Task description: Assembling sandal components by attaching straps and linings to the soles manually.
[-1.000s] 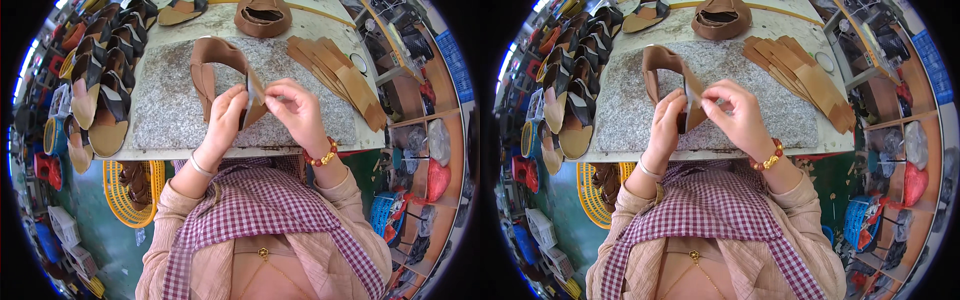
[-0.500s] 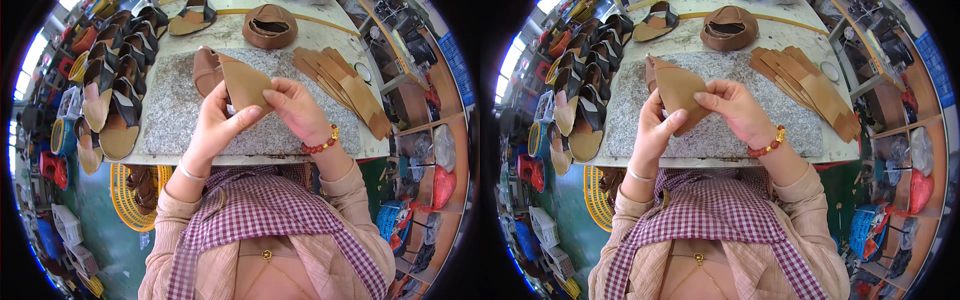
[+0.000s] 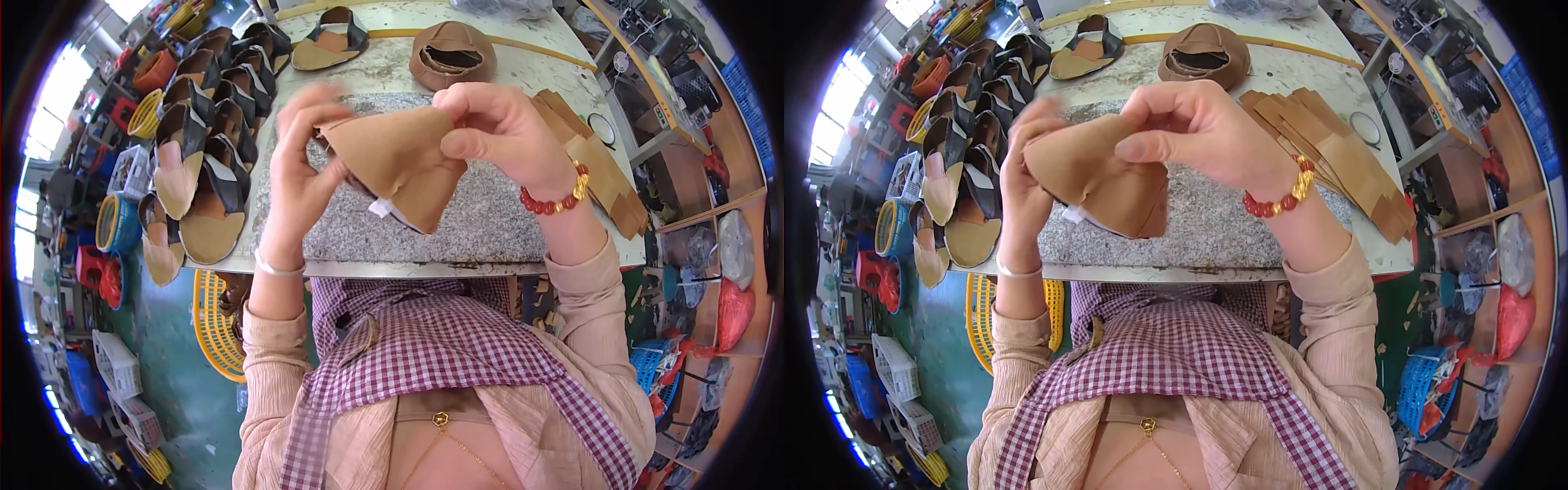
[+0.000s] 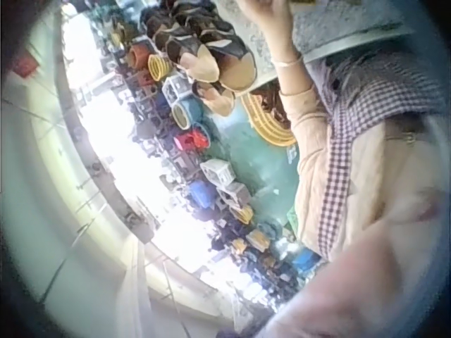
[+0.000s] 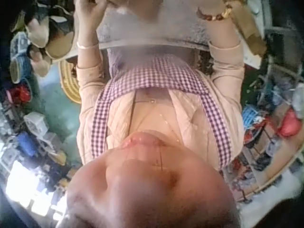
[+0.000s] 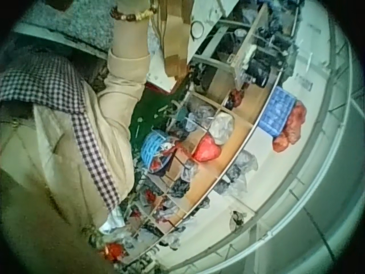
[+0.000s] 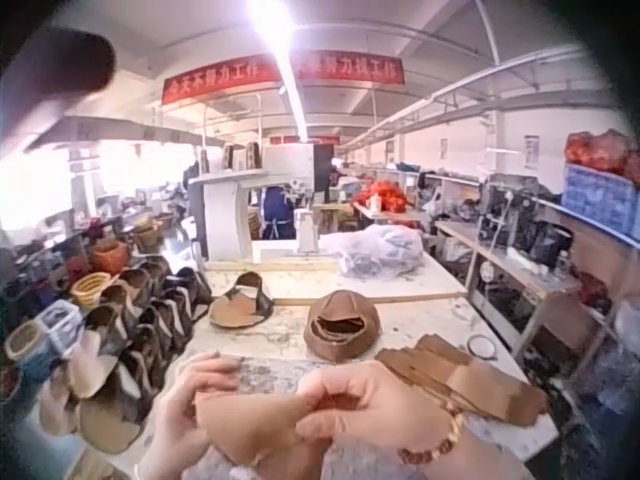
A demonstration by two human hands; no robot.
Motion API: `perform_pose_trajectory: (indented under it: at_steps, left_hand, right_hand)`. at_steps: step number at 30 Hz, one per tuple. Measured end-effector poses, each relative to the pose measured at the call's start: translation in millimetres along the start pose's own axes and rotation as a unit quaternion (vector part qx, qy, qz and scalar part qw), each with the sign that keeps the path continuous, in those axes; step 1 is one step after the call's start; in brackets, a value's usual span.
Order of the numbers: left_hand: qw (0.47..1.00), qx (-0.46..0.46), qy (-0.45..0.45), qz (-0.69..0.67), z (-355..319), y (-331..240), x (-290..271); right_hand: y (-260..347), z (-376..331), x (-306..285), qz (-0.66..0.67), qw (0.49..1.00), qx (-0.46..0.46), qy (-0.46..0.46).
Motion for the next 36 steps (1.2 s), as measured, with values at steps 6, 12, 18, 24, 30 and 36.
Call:
perform_pose_trajectory:
  at_steps: [6,12,18,24,30,36]
  left_hand:
    - [0.955,-0.019,-0.007,0.295,-3,-14,17]
    - [0.961,-0.007,0.084,0.264,-2,-17,43]
    - [0.980,-0.089,0.076,0.160,12,47,22]
    - [0.979,-0.140,0.005,0.150,8,101,-16]
    - [0.713,-0.468,0.310,-0.419,-86,66,78]
    - [0.833,-0.332,0.086,-0.434,-5,138,71]
  right_hand:
    - [-21,-8,-35,-0.318,0.928,-0.071,-0.180]
    - [-63,-24,-13,-0.324,0.926,0.052,-0.186]
    - [-103,-35,-5,0.180,0.949,0.158,-0.206]
    - [-81,-8,-18,0.527,0.813,0.053,-0.244]
    - [-73,-11,-13,0.469,0.857,0.010,-0.215]
    - [-77,-59,-20,0.234,0.967,0.019,-0.101]
Point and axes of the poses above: each hand's wrist, its own z-axis towards the middle knuckle, its own x-axis out of the palm, y = z × x, the point moved 7 cm from there along z, towards the middle knuckle, and after that the axes turned 8 degrees about z, right-handed, at the moved point
